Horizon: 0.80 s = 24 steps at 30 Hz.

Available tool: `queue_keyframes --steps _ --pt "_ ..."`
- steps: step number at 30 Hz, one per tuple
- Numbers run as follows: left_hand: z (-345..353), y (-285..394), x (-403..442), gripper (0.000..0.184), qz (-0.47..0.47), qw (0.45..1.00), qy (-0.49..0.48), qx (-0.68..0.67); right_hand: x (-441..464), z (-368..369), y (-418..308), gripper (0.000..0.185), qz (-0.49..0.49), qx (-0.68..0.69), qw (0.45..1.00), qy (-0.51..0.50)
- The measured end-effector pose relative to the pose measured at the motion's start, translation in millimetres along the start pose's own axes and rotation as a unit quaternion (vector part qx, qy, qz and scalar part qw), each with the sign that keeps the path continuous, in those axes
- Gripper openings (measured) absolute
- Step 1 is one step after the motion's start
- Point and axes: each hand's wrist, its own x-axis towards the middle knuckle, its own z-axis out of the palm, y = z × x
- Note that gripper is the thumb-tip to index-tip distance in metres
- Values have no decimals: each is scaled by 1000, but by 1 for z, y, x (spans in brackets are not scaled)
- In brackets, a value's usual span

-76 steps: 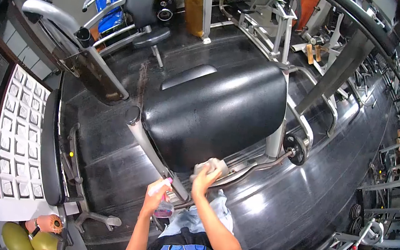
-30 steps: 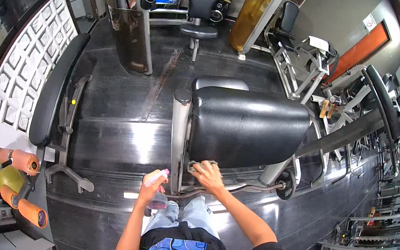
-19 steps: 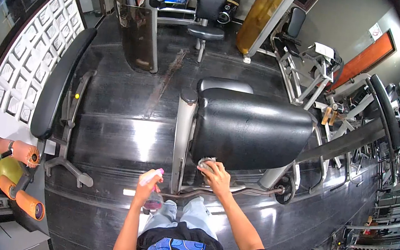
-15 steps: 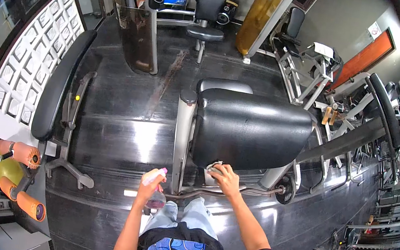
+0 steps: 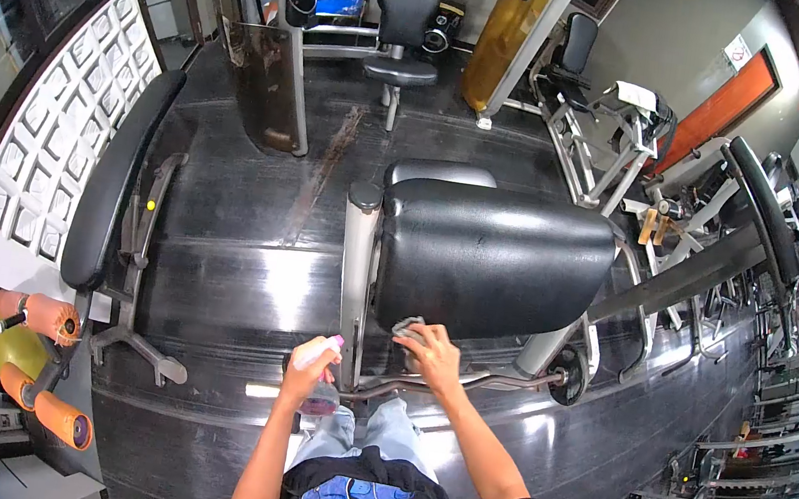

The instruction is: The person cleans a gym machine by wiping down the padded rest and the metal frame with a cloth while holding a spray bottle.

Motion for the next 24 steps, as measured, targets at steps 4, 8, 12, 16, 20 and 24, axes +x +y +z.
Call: queue_keyframes --steps 4,8,12,16,20,24 --pt "2 -4 1 15 -5 1000 1 -5 -35 -30 38 46 166 46 983 64" --pt "9 -5 5 15 6 1000 -12 -9 -60 -59 62 33 247 105 944 193" --pt "30 -4 16 15 6 999 -33 -2 -70 -65 54 45 372 481 733 304" --pt "66 6 25 15 12 998 -65 6 -86 -79 53 48 476 623 582 217" --pt "110 15 24 15 16 994 -100 45 -104 -108 43 55 443 722 508 155" --pt "151 7 14 14 38 990 -125 60 -136 -127 53 60 411 727 533 132"
